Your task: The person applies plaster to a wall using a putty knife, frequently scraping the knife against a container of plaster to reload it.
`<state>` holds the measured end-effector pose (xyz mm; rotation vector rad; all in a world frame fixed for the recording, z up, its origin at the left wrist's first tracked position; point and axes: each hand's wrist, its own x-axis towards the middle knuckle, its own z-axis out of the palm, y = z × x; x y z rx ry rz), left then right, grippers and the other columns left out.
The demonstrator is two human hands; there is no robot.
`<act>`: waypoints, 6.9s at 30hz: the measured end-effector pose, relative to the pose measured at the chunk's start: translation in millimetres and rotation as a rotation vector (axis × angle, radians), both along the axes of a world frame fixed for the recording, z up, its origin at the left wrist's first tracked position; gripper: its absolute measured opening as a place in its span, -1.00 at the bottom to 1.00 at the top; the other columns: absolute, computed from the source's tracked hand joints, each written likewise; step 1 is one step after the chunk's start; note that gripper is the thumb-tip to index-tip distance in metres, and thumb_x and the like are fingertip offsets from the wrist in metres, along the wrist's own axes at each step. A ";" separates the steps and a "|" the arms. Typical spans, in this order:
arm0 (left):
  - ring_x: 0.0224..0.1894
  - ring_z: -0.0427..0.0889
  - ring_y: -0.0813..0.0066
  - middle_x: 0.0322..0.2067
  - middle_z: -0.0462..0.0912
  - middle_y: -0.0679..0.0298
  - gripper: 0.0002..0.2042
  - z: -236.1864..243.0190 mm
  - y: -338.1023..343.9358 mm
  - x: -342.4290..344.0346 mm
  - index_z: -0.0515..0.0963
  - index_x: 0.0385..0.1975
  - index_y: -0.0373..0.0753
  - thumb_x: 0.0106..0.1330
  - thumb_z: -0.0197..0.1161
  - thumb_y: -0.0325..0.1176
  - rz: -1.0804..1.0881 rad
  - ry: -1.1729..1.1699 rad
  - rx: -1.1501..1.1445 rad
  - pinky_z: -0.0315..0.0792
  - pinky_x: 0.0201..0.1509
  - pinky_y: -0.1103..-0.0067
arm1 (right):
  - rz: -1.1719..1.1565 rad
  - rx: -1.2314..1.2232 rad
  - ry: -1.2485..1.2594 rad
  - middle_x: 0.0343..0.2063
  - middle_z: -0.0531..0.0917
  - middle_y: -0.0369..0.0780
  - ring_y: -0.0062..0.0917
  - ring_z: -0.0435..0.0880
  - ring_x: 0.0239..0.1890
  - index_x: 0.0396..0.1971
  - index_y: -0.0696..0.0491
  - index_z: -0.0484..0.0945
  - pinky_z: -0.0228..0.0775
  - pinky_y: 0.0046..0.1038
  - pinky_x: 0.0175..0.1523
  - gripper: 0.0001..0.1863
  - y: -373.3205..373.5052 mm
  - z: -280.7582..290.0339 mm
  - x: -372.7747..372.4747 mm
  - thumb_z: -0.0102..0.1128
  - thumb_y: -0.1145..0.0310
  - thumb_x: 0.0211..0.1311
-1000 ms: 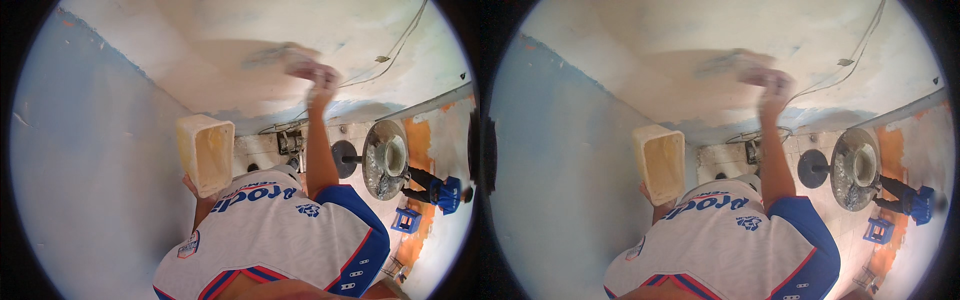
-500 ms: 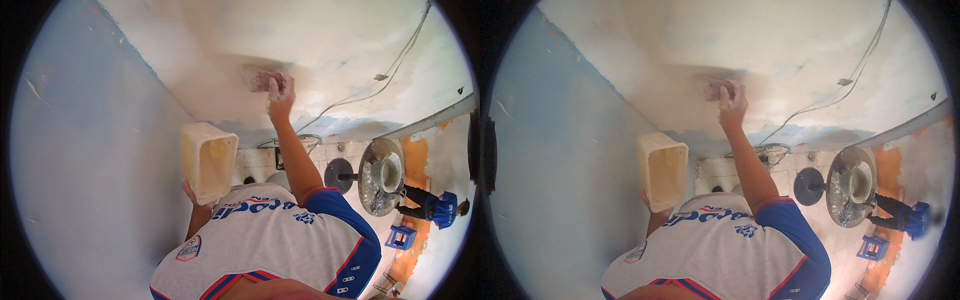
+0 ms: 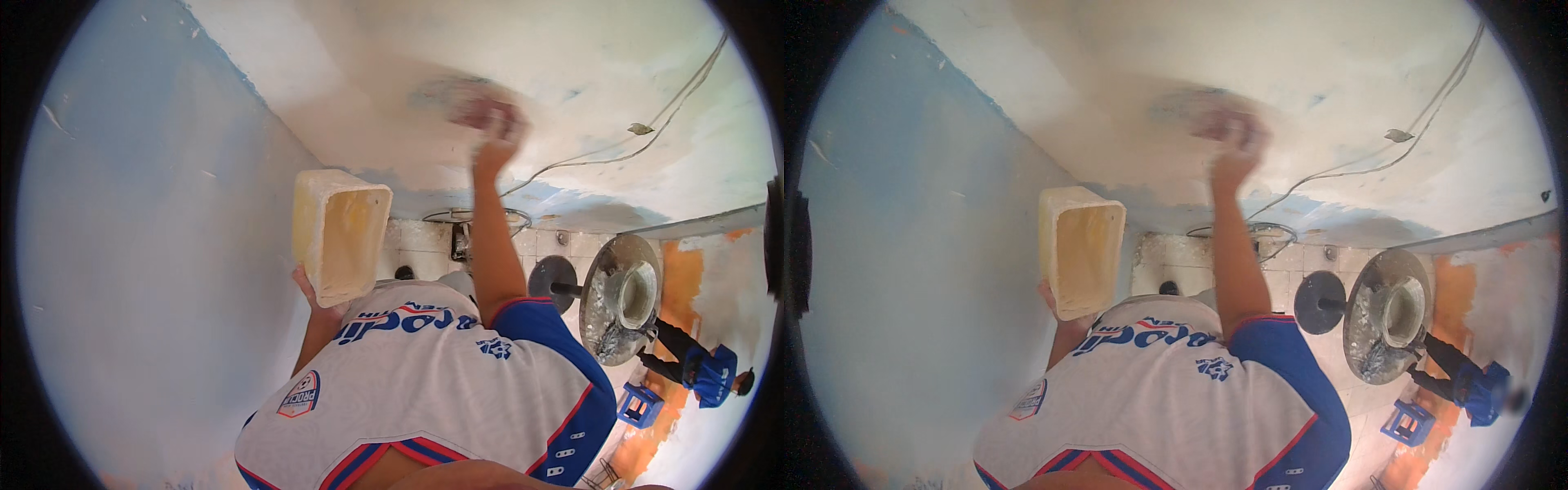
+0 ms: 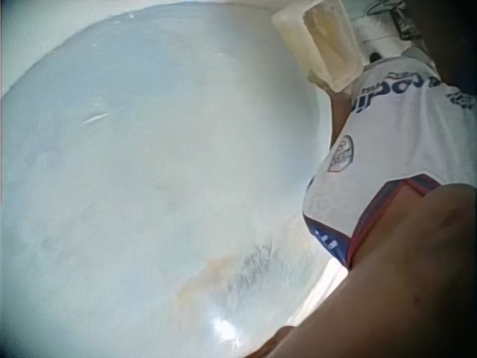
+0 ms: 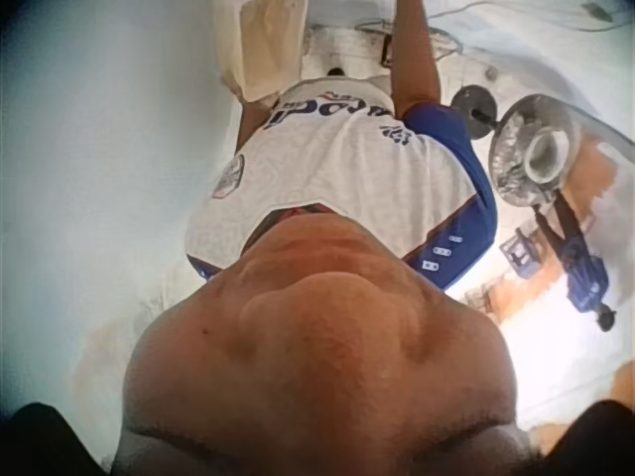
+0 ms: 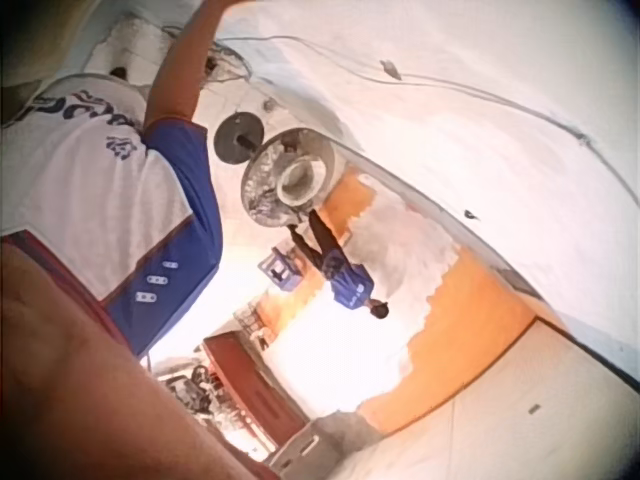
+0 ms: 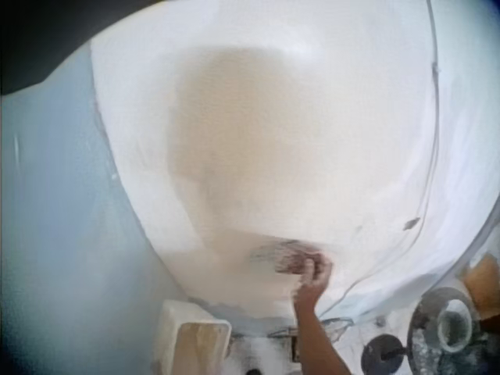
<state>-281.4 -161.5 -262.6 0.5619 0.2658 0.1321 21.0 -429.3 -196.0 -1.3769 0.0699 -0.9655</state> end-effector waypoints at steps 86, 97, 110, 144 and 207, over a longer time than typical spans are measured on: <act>0.26 0.56 0.23 0.27 0.52 0.27 -0.30 40.6 -54.5 17.6 0.37 0.36 -0.04 0.36 -0.10 0.29 0.022 0.196 -0.225 0.49 0.28 0.19 | 0.556 -0.147 0.166 -0.17 0.70 -0.06 -0.46 0.74 -0.16 0.01 0.22 0.44 0.68 -0.52 -0.34 -0.76 -53.9 31.9 -136.0 0.16 0.64 0.39; 0.25 0.56 0.25 0.24 0.54 0.29 -0.32 60.6 -33.4 23.7 0.40 0.34 -0.05 0.38 -0.13 0.26 0.003 0.288 -0.159 0.52 0.26 0.22 | 0.172 -0.395 0.093 -0.22 0.69 -0.31 -0.70 0.62 -0.33 -0.14 0.14 0.65 0.44 -0.61 -0.29 -0.87 -27.2 14.7 -9.0 0.27 0.47 0.38; 0.27 0.52 0.21 0.27 0.50 0.26 -0.29 61.8 -31.7 18.8 0.36 0.36 -0.03 0.39 -0.17 0.32 -0.011 0.242 -0.171 0.51 0.26 0.18 | 0.219 0.068 0.032 -0.16 0.70 -0.09 -0.45 0.74 -0.15 0.01 0.22 0.48 0.71 -0.46 -0.09 -0.78 -44.7 5.1 -15.2 0.18 0.54 0.43; 0.23 0.57 0.20 0.26 0.52 0.25 -0.31 47.7 -13.2 8.9 0.38 0.36 -0.06 0.39 -0.10 0.28 0.009 0.238 -0.276 0.54 0.24 0.18 | 0.309 0.247 0.054 -0.09 0.64 -0.12 -0.40 0.74 -0.16 0.03 0.17 0.41 0.77 -0.41 -0.14 -0.78 -40.7 23.3 -35.5 0.12 0.55 0.46; 0.32 0.47 0.24 0.31 0.47 0.30 -0.28 30.3 51.6 -48.4 0.34 0.40 -0.02 0.40 -0.10 0.34 0.026 0.095 -0.248 0.42 0.34 0.19 | 0.227 0.189 0.015 -0.13 0.63 -0.07 -0.37 0.73 -0.13 0.02 0.22 0.33 0.81 -0.31 -0.13 -0.80 21.8 23.5 -44.0 0.04 0.52 0.50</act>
